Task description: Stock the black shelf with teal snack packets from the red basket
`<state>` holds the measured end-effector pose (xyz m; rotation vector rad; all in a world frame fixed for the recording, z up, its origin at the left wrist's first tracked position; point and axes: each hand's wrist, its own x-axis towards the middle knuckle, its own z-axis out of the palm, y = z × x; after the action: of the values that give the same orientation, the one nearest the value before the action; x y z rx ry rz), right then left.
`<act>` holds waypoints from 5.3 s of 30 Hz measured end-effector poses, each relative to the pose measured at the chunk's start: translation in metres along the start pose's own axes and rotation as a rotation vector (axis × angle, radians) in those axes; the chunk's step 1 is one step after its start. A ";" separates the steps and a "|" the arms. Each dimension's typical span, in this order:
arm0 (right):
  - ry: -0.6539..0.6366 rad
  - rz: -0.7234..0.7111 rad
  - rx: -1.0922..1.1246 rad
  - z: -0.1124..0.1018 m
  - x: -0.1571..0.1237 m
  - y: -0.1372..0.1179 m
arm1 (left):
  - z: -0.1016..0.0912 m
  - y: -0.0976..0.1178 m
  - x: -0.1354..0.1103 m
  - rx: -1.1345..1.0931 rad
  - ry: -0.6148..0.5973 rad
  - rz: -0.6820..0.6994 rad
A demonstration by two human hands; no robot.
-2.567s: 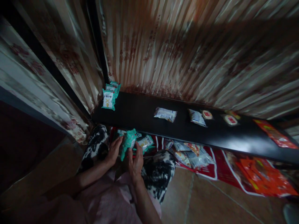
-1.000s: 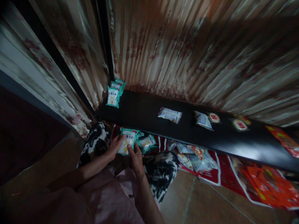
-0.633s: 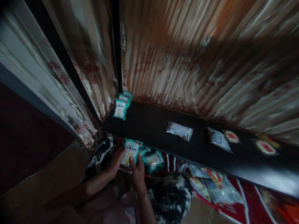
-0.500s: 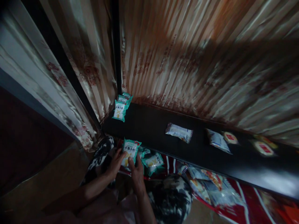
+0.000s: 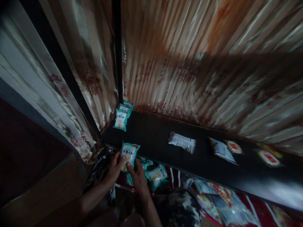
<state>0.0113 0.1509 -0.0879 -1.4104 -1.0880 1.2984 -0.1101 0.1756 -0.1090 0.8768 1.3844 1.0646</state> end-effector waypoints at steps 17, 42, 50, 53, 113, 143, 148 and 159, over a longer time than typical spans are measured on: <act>-0.043 -0.141 -0.114 0.018 0.055 -0.027 | -0.018 0.036 0.045 0.028 0.036 0.136; 0.037 -0.297 -0.589 0.057 0.126 -0.008 | -0.039 0.029 0.104 0.301 0.277 0.334; 0.023 -0.330 -0.588 0.062 0.139 -0.007 | -0.041 0.020 0.109 0.302 0.279 0.414; 0.042 -0.349 -0.577 0.065 0.143 -0.005 | -0.043 0.019 0.111 0.337 0.296 0.441; 0.220 -0.329 -0.573 0.077 0.160 0.010 | -0.042 0.006 0.141 0.541 0.358 0.615; 0.332 -0.341 -0.470 0.040 0.043 0.058 | -0.026 -0.038 0.046 0.730 -0.139 1.010; 0.427 -0.227 -0.500 0.013 0.016 0.098 | -0.017 -0.072 0.019 0.869 -0.400 0.879; 0.542 0.012 -0.698 -0.031 -0.011 0.137 | -0.007 -0.092 0.005 1.206 -0.761 0.500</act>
<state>0.0458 0.1104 -0.2181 -2.1179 -1.1879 0.4689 -0.1109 0.1505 -0.1974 2.2944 1.0519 0.0160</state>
